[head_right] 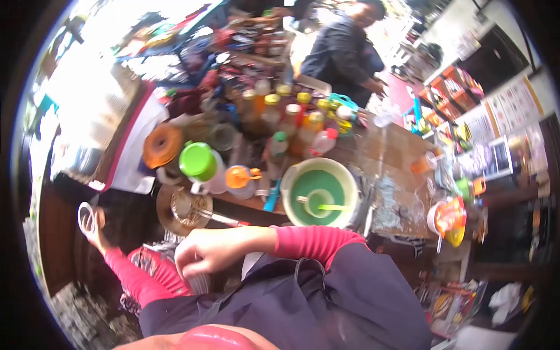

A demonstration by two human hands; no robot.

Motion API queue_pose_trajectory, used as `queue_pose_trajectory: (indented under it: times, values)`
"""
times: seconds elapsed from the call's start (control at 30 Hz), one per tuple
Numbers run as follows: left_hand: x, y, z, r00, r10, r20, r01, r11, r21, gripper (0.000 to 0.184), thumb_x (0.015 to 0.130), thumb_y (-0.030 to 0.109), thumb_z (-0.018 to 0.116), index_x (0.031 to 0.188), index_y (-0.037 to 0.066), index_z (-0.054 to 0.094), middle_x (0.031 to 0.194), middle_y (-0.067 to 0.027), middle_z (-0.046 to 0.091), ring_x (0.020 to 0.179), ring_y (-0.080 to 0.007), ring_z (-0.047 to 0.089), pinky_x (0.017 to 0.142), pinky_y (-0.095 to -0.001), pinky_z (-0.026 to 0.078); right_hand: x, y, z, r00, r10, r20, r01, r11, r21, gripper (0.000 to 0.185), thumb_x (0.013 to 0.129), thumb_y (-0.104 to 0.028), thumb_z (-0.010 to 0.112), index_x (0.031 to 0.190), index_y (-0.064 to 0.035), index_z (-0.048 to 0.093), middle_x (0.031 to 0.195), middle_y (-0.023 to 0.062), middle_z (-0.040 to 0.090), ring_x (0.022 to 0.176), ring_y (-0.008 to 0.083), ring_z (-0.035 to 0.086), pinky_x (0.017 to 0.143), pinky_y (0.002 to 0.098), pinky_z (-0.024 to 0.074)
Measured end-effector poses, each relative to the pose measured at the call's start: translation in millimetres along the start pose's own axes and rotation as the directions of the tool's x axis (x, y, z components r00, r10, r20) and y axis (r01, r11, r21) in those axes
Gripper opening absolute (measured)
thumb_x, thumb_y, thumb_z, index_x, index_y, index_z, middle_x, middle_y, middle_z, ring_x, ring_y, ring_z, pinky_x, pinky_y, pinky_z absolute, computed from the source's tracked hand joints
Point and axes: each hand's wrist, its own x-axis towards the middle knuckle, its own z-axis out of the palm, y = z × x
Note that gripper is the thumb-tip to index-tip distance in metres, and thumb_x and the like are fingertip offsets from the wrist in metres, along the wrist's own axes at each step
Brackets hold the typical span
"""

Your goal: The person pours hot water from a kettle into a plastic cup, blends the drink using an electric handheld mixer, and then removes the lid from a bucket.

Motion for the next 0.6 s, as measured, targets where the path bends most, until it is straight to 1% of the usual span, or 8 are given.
queue_pose_trajectory:
  times: [0.03, 0.07, 0.13, 0.17, 0.23, 0.27, 0.4, 0.6]
  values:
    - [-11, 18, 0, 0.999, 0.050, -0.014, -0.050, 0.999, -0.005, 0.064, 0.070, 0.022, 0.082, 0.121, -0.001, 0.050, 0.116, -0.0134, 0.058, 0.102, -0.0222, 0.059, 0.085, -0.0329, 0.052, -31, -30, -4, 0.995, -0.101, 0.023, 0.098, 0.991, 0.095, 0.011, 0.087, -0.010, 0.056, 0.086, -0.0019, 0.064, 0.082, 0.0087, 0.062, 0.079, 0.0222, 0.060, 0.072, 0.0331, 0.0468]
    - [-28, 53, -3, 0.999, 0.017, 0.029, -0.016, 0.999, -0.032, 0.068, 0.069, 0.022, 0.082, 0.123, 0.000, 0.047, 0.118, -0.0141, 0.056, 0.105, -0.0232, 0.057, 0.088, -0.0345, 0.050, -60, -59, -5, 0.987, -0.154, 0.036, 0.143, 0.967, 0.211, 0.012, 0.089, -0.010, 0.055, 0.086, -0.0017, 0.064, 0.084, 0.0085, 0.061, 0.081, 0.0224, 0.059, 0.073, 0.0331, 0.0462]
    - [-71, 121, 22, 0.994, 0.008, 0.105, -0.001, 0.998, -0.070, 0.072, 0.069, 0.023, 0.083, 0.126, 0.000, 0.045, 0.120, -0.0149, 0.054, 0.108, -0.0243, 0.056, 0.091, -0.0361, 0.048, -110, -97, 8, 0.918, -0.396, -0.009, 0.382, 0.881, 0.277, 0.013, 0.090, -0.010, 0.054, 0.092, -0.0012, 0.063, 0.088, 0.0098, 0.060, 0.083, 0.0260, 0.058, 0.073, 0.0345, 0.0457]
    - [-89, 150, 40, 0.991, 0.039, 0.126, -0.028, 0.996, -0.088, 0.072, 0.069, 0.023, 0.083, 0.126, 0.000, 0.045, 0.120, -0.0149, 0.054, 0.108, -0.0243, 0.056, 0.091, -0.0361, 0.048, -130, -111, 21, 0.857, -0.514, -0.048, 0.504, 0.812, 0.294, 0.013, 0.090, -0.010, 0.053, 0.094, -0.0009, 0.062, 0.088, 0.0105, 0.059, 0.085, 0.0270, 0.058, 0.074, 0.0351, 0.0454]
    - [-133, 206, 81, 0.978, 0.101, 0.181, -0.076, 0.988, -0.137, 0.072, 0.069, 0.022, 0.083, 0.126, 0.000, 0.044, 0.120, -0.0149, 0.054, 0.108, -0.0244, 0.056, 0.091, -0.0362, 0.048, -169, -128, 51, 0.711, -0.690, -0.139, 0.700, 0.675, 0.233, 0.019, 0.087, -0.014, 0.057, 0.088, 0.0045, 0.062, 0.082, 0.0160, 0.061, 0.075, 0.0272, 0.059, 0.067, 0.0373, 0.0460]
    - [-156, 234, 105, 0.967, 0.130, 0.219, -0.095, 0.982, -0.166, 0.073, 0.069, 0.022, 0.083, 0.126, 0.000, 0.044, 0.120, -0.0149, 0.054, 0.108, -0.0245, 0.055, 0.091, -0.0363, 0.048, -185, -134, 60, 0.657, -0.736, -0.161, 0.752, 0.627, 0.204, 0.019, 0.086, -0.014, 0.058, 0.088, 0.0045, 0.062, 0.082, 0.0161, 0.061, 0.075, 0.0272, 0.059, 0.067, 0.0373, 0.0460]
    - [-250, 335, 210, 0.875, 0.266, 0.404, -0.141, 0.939, -0.312, 0.073, 0.068, 0.022, 0.082, 0.127, 0.001, 0.044, 0.120, -0.0150, 0.054, 0.109, -0.0246, 0.055, 0.092, -0.0365, 0.048, -246, -159, 73, 0.566, -0.806, -0.173, 0.823, 0.562, 0.076, 0.020, 0.086, -0.014, 0.058, 0.088, 0.0047, 0.062, 0.082, 0.0164, 0.061, 0.074, 0.0273, 0.059, 0.067, 0.0374, 0.0459]
    - [-381, 447, 322, 0.665, 0.440, 0.604, -0.065, 0.839, -0.540, 0.074, 0.068, 0.021, 0.082, 0.127, 0.001, 0.043, 0.120, -0.0150, 0.054, 0.109, -0.0248, 0.055, 0.092, -0.0368, 0.047, -322, -188, 63, 0.527, -0.824, -0.206, 0.831, 0.551, -0.076, 0.020, 0.086, -0.015, 0.058, 0.088, 0.0050, 0.062, 0.081, 0.0170, 0.061, 0.074, 0.0275, 0.059, 0.067, 0.0375, 0.0458]
